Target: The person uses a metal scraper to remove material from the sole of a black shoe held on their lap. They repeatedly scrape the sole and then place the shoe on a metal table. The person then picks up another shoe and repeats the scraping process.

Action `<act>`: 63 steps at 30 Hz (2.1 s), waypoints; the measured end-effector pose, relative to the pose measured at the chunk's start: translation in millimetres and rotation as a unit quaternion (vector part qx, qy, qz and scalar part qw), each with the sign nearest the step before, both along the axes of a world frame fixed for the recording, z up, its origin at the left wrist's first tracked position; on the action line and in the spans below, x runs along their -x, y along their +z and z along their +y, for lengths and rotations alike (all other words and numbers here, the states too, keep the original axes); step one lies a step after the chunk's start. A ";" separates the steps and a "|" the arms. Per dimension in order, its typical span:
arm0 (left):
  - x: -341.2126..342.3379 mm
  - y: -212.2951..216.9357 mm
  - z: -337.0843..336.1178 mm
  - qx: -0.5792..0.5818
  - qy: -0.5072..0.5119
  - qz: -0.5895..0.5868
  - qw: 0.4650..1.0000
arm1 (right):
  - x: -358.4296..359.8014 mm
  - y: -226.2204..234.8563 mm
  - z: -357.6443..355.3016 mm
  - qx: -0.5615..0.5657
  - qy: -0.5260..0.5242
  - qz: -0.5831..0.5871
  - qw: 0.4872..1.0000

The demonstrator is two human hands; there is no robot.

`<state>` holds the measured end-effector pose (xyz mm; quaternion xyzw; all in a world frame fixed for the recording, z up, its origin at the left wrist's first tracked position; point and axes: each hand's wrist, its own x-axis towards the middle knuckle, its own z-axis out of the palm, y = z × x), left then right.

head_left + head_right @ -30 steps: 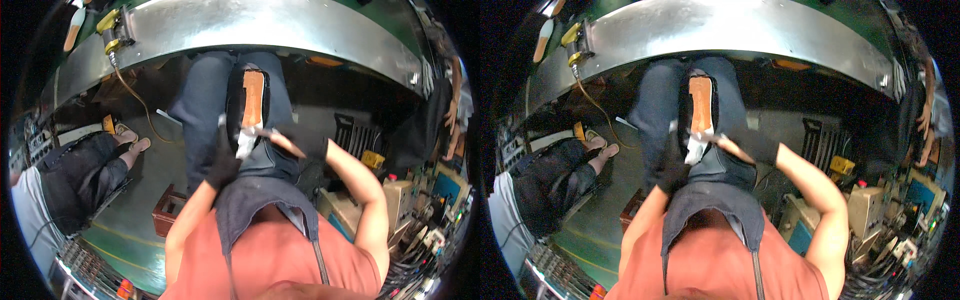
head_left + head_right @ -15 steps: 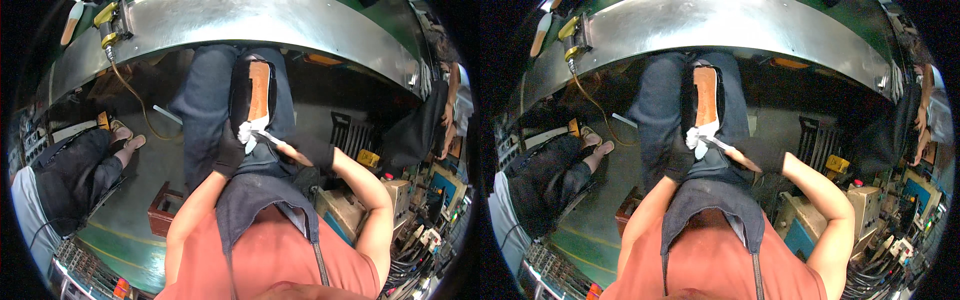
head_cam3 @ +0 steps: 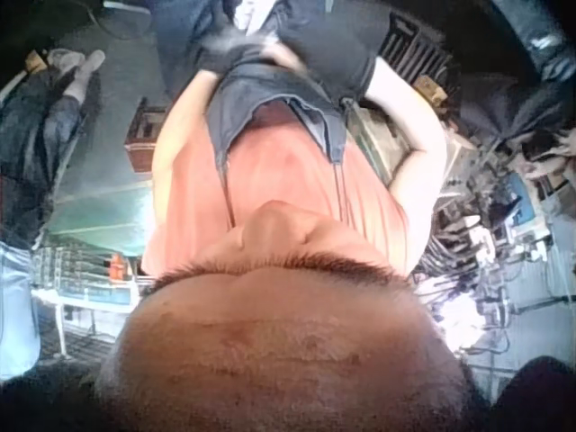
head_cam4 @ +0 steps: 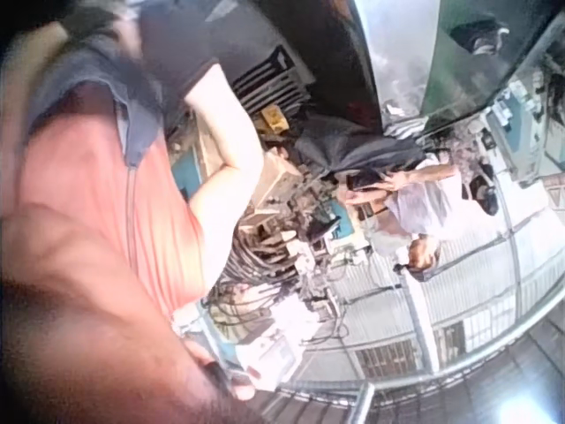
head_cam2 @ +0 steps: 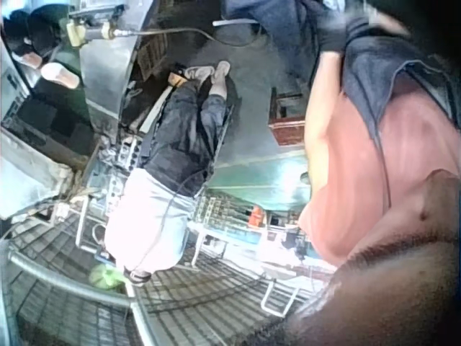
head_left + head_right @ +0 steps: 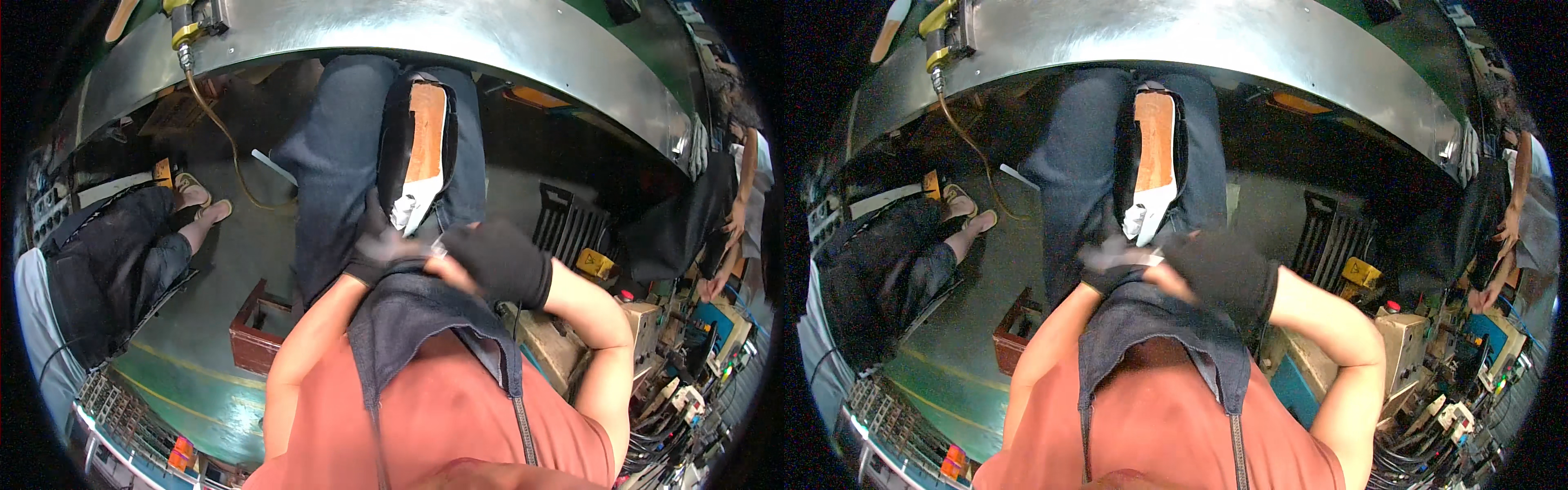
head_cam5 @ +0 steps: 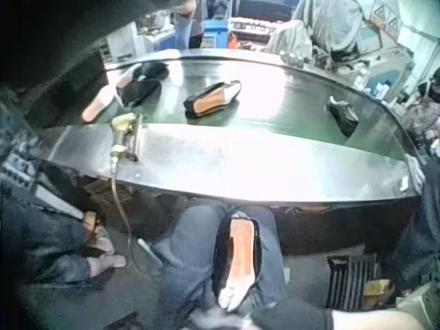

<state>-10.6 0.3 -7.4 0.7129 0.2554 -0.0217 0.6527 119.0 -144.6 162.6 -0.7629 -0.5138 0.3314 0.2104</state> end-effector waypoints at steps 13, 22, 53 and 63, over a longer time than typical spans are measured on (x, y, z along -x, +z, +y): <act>-7.0 20.2 7.5 -0.163 -0.131 -0.054 0.976 | -0.2 -71.0 -28.0 0.020 -0.037 -0.014 0.999; -19.3 39.8 17.9 -0.012 -0.171 -0.066 0.983 | -8.1 -38.7 -8.3 0.058 -0.268 0.131 0.953; -45.4 37.0 25.9 -0.230 -0.125 -0.021 0.965 | -69.1 -45.2 -10.3 0.126 0.029 0.050 0.990; -62.2 -32.4 40.0 -0.268 -0.116 -0.103 0.951 | -16.9 6.2 29.5 0.051 0.135 -0.181 0.973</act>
